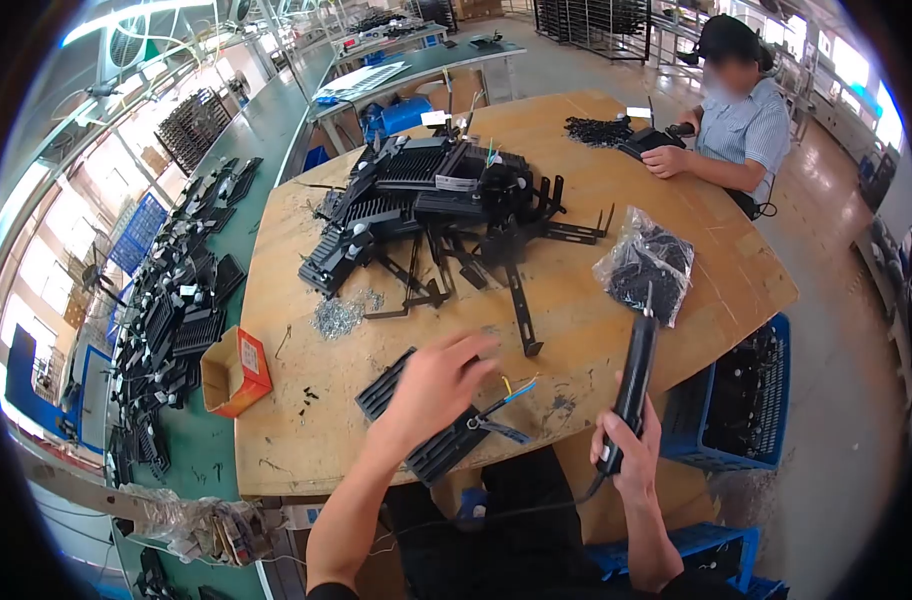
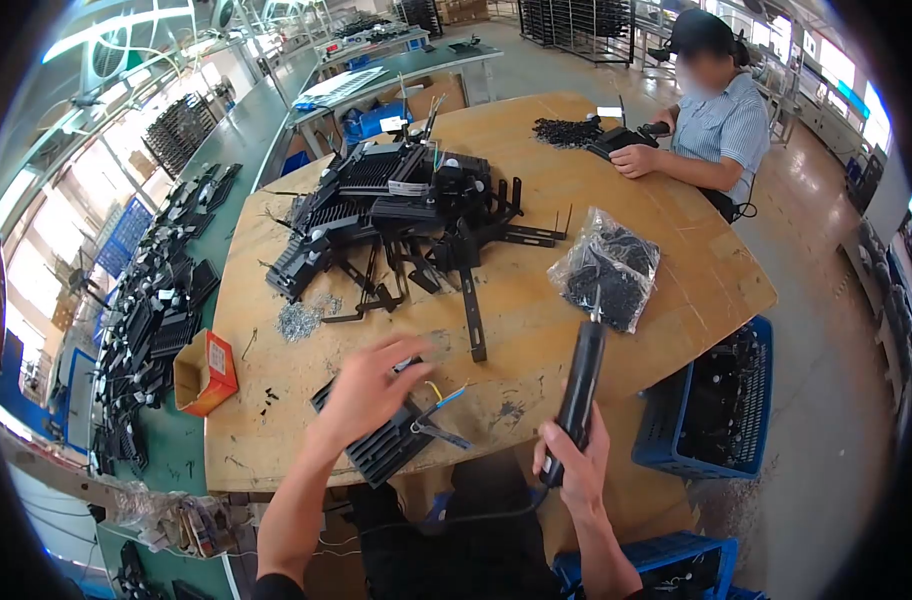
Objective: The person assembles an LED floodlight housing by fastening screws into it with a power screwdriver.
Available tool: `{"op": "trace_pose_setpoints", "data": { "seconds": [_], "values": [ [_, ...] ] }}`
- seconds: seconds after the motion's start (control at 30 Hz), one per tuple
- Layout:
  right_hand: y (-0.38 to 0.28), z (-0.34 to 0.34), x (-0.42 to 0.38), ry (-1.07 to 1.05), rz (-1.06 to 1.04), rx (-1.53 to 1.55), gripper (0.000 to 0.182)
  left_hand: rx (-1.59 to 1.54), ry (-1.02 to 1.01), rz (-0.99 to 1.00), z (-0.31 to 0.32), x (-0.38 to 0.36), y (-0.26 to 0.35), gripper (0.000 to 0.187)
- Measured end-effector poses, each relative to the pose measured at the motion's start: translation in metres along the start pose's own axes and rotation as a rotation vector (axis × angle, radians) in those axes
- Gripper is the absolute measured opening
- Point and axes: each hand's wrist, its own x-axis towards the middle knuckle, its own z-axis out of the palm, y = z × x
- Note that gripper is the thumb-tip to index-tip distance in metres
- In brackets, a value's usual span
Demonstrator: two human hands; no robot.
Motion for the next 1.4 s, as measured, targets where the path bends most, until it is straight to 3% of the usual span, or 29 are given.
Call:
{"op": "trace_pose_setpoints", "data": {
  "seconds": [0.03,0.1,0.23,0.3,0.37,0.43,0.5,0.57,0.63,0.73,0.83,0.9,1.0,1.13,1.27,1.33,1.4],
  "values": [
    [0.005,0.004,0.011,-0.003,-0.004,0.01,0.059,0.052,-0.032,0.033,0.015,0.018,-0.005,0.023],
    [0.013,0.014,0.029,0.002,-0.019,-0.027,0.047,0.179,-0.011,0.292,0.062,0.048,-0.048,0.026],
    [0.017,0.025,0.045,0.033,-0.038,-0.122,0.044,0.189,-0.109,0.322,0.088,0.07,-0.058,0.031],
    [0.024,0.026,0.045,0.049,-0.064,-0.113,0.046,-0.129,-0.13,-0.086,0.066,0.079,-0.029,0.029],
    [0.027,0.026,0.045,0.059,-0.108,-0.147,0.05,-0.75,0.08,0.014,0.049,0.086,-0.019,0.026],
    [0.028,0.022,0.047,0.04,-0.097,-0.182,0.051,-0.972,0.123,0.014,0.002,0.069,0.012,0.023],
    [0.029,0.022,0.045,0.016,-0.065,-0.197,0.052,-0.726,0.108,0.084,-0.053,0.024,0.039,0.027],
    [0.027,0.027,0.044,0.057,-0.058,-0.215,0.051,-0.286,0.186,-0.078,-0.083,-0.048,0.049,0.025],
    [0.031,0.034,0.041,0.068,-0.082,-0.215,0.049,-0.032,0.365,0.016,-0.081,-0.115,0.045,0.009],
    [0.04,0.038,0.042,0.078,-0.14,-0.254,0.046,0.286,0.395,-0.134,-0.04,-0.185,0.026,0.022],
    [0.044,0.042,0.042,0.086,-0.178,-0.341,0.044,0.334,0.339,-0.124,-0.003,-0.201,0.005,0.024],
    [0.046,0.042,0.044,0.082,-0.172,-0.363,0.044,0.358,0.207,-0.015,0.017,-0.2,-0.01,0.028],
    [0.044,0.041,0.043,0.1,-0.163,-0.39,0.044,0.327,0.192,-0.088,0.037,-0.191,-0.007,0.029],
    [0.044,0.042,0.042,0.112,-0.164,-0.412,0.044,0.327,0.291,-0.141,0.052,-0.193,-0.008,0.03],
    [0.046,0.043,0.043,0.116,-0.146,-0.396,0.043,0.33,0.242,-0.17,0.053,-0.186,-0.006,0.029],
    [0.047,0.04,0.044,0.113,-0.167,-0.379,0.042,0.225,0.25,-0.004,0.051,-0.181,-0.011,0.036],
    [0.038,0.036,0.042,0.079,-0.097,-0.353,0.044,0.295,0.326,-0.066,0.048,-0.179,-0.005,0.046]
  ]
}}
